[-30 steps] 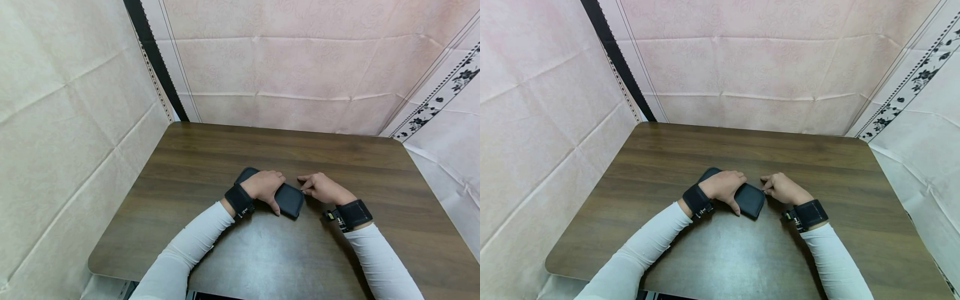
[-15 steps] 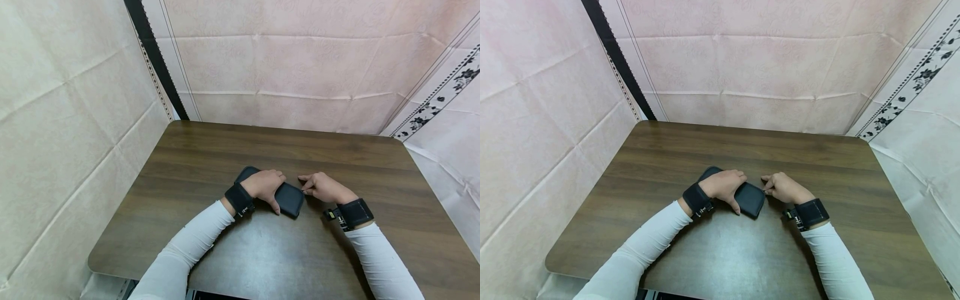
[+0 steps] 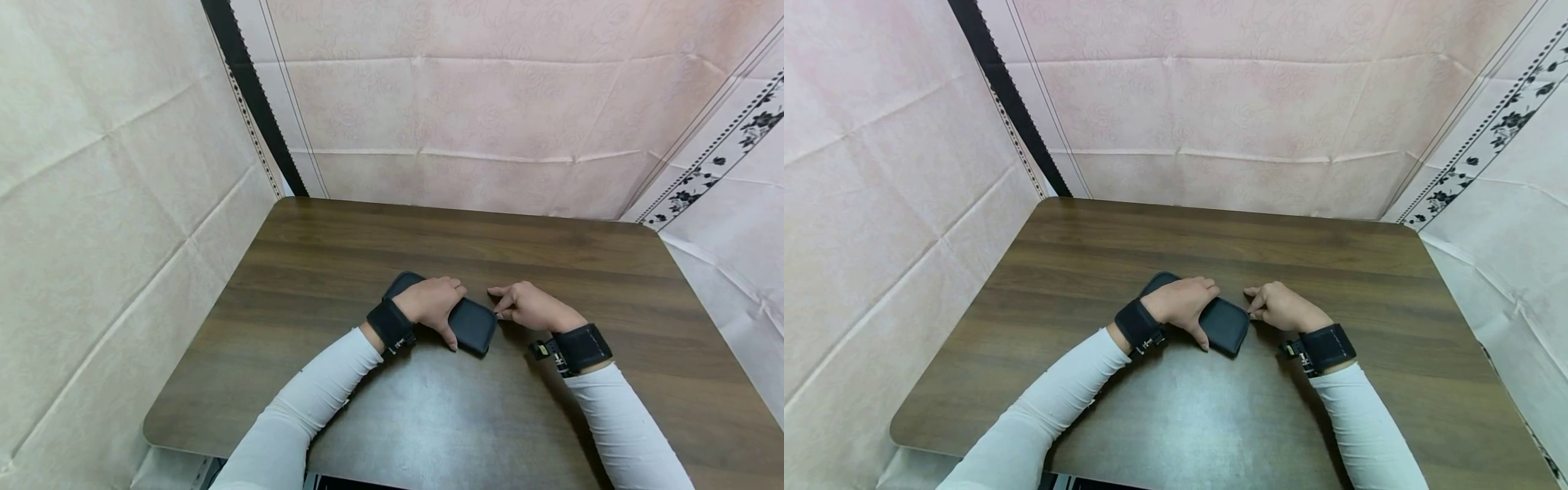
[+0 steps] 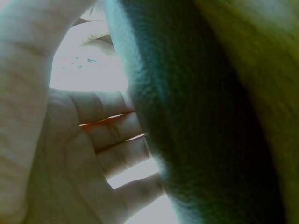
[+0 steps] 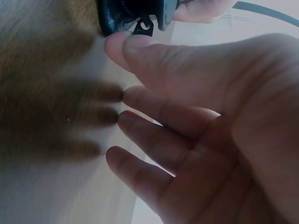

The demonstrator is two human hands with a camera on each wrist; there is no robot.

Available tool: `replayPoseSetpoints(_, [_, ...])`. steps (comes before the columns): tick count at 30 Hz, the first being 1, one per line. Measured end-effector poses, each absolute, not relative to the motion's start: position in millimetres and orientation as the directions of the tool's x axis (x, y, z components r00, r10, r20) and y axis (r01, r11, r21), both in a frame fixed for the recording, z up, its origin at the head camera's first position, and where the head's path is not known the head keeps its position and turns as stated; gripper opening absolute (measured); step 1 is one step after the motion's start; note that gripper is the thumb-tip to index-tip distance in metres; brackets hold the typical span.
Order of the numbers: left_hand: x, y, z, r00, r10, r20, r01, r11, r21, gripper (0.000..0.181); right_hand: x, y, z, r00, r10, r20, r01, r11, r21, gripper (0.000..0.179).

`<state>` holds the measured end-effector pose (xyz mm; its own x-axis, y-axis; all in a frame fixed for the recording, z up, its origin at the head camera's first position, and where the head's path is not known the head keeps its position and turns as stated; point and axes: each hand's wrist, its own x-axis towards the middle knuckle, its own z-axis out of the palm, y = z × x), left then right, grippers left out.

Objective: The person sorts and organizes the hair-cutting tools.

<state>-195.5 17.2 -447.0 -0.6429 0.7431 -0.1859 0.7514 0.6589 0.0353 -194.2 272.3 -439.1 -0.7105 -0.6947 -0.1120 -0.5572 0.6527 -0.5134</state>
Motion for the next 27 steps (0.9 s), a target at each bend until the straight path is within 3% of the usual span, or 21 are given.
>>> replayPoseSetpoints(20, [-194.7, 16.7, -445.6, -0.647, 0.738, -0.192, 0.746, 0.665, 0.044, 0.11, -194.2, 273.6, -437.5, -0.719, -0.68, -0.144, -0.508, 0.655, -0.559, 0.019])
replayPoseSetpoints(27, [-193.5, 17.9, -446.6, -0.663, 0.73, -0.169, 0.739, 0.674, 0.015, 0.109, -193.7, 273.6, -436.9, -0.73, -0.673, -0.121, -0.541, 0.677, -0.5, 0.021])
